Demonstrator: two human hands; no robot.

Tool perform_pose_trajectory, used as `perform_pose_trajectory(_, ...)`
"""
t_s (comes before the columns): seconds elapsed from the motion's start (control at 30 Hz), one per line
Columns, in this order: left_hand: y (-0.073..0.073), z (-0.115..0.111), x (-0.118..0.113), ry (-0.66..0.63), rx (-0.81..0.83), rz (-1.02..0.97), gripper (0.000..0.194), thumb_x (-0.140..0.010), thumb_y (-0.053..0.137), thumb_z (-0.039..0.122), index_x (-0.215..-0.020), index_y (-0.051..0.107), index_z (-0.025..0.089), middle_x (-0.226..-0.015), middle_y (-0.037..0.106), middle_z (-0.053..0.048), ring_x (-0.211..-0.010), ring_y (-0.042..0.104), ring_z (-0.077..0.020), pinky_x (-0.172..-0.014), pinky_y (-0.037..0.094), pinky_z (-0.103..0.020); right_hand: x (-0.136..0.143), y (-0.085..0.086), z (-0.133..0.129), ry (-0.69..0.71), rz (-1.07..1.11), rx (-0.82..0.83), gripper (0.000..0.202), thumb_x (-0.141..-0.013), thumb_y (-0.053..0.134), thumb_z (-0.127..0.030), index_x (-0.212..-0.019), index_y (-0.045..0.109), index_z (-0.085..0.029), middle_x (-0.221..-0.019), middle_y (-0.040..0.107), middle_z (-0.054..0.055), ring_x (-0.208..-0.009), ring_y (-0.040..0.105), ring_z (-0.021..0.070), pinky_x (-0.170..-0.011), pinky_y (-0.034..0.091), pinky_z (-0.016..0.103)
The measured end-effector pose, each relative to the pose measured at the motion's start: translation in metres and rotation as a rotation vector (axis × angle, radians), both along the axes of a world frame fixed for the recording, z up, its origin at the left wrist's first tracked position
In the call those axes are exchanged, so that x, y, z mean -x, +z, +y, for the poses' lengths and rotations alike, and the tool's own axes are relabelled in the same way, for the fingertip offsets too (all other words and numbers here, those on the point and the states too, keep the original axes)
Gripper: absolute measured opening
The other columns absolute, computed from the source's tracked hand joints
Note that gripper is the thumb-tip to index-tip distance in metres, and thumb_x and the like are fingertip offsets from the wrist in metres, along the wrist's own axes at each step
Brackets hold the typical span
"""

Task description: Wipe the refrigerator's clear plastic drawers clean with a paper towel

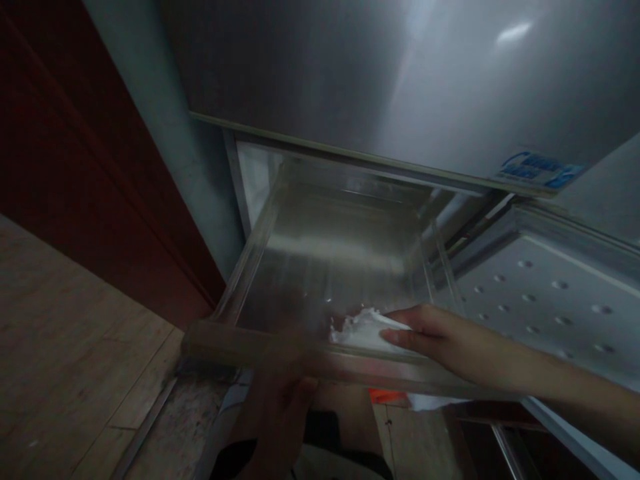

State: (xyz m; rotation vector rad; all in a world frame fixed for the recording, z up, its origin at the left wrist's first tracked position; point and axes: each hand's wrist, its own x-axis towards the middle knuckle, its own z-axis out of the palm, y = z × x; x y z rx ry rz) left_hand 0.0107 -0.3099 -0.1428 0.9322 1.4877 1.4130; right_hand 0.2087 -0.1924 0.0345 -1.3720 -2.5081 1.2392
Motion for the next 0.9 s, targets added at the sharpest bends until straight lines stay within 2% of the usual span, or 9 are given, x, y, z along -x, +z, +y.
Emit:
perform_pose_trajectory(0.17,-0.01,-0.003,-0.005,0.111,0.025,0.012,0.051,-0.072,0.068,0.067,-0.077,0.079,0.017,-0.078,0.076,-0.01,-0.076,0.069,-0.0259,-0.075,0.058,-0.035,0.067,0.004,0.002,0.111,0.128,0.24,0.032,-0.094,0.047,-0.038,-0.084,0.068,-0.016,-0.071,0.059,0.0,-0.067,0.049,0.013,-0.065,0.043,0.026)
perform_pose_trajectory(0.27,-0.011,-0.004,-0.012,0.19,0.057,0.024,0.055,-0.073,0.065,0.069,-0.079,0.078,0.017,-0.078,0.075,-0.011,-0.076,0.069,-0.026,-0.073,0.057,-0.036,0.102,0.0,0.01,0.197,0.163,0.324,0.027,-0.096,0.047,-0.03,-0.081,0.063,-0.015,-0.067,0.05,-0.003,-0.065,0.043,0.0108,-0.063,0.04,0.024)
perform_pose_trajectory(0.4,-0.008,-0.006,-0.017,0.226,0.065,0.039,0.058,-0.071,0.066,0.071,-0.085,0.079,0.016,-0.086,0.076,-0.012,-0.086,0.07,-0.0281,-0.078,0.057,-0.036,0.119,-0.011,0.022,0.316,0.206,0.368,0.025,-0.097,0.046,-0.028,-0.08,0.059,-0.014,-0.07,0.049,-0.003,-0.067,0.043,0.0101,-0.067,0.04,0.024)
perform_pose_trajectory(0.5,-0.009,-0.006,-0.012,0.209,0.07,0.025,0.062,-0.069,0.066,0.074,-0.085,0.079,0.016,-0.088,0.077,-0.013,-0.089,0.071,-0.0289,-0.082,0.057,-0.037,0.106,-0.016,0.027,0.364,0.285,0.387,0.02,-0.094,0.051,-0.03,-0.084,0.059,-0.015,-0.078,0.055,-0.002,-0.074,0.048,0.011,-0.075,0.042,0.026)
perform_pose_trajectory(0.6,-0.009,-0.006,-0.007,0.095,0.082,-0.008,0.059,-0.067,0.069,0.073,-0.08,0.079,0.016,-0.085,0.077,-0.013,-0.085,0.071,-0.0285,-0.08,0.058,-0.036,0.082,-0.013,0.027,0.267,0.29,0.394,0.026,-0.093,0.051,-0.039,-0.086,0.06,-0.016,-0.077,0.055,-0.002,-0.069,0.047,0.0102,-0.068,0.042,0.024)
perform_pose_trajectory(0.67,-0.007,-0.005,-0.007,0.064,0.075,-0.032,0.058,-0.067,0.069,0.073,-0.079,0.079,0.017,-0.086,0.078,-0.012,-0.085,0.072,-0.0285,-0.079,0.059,-0.036,0.063,-0.005,0.025,0.212,0.236,0.376,0.032,-0.092,0.051,-0.047,-0.086,0.061,-0.016,-0.074,0.054,-0.003,-0.066,0.046,0.0101,-0.064,0.041,0.023)
perform_pose_trajectory(0.8,0.0,-0.005,-0.011,0.097,0.086,-0.054,0.059,-0.069,0.064,0.076,-0.075,0.078,0.018,-0.082,0.077,-0.011,-0.08,0.072,-0.0277,-0.075,0.059,-0.035,0.019,0.015,0.019,0.169,0.008,0.217,0.045,-0.093,0.045,-0.057,-0.086,0.065,-0.018,-0.079,0.062,0.002,-0.073,0.056,0.0147,-0.071,0.047,0.027)
perform_pose_trajectory(0.9,0.002,-0.005,-0.012,0.097,0.098,-0.043,0.056,-0.068,0.066,0.074,-0.07,0.078,0.019,-0.072,0.075,-0.01,-0.071,0.069,-0.025,-0.066,0.058,-0.032,-0.015,0.026,0.012,0.054,-0.1,0.023,0.047,-0.089,0.048,-0.061,-0.083,0.071,-0.021,-0.08,0.07,0.005,-0.077,0.064,0.0192,-0.074,0.052,0.031)
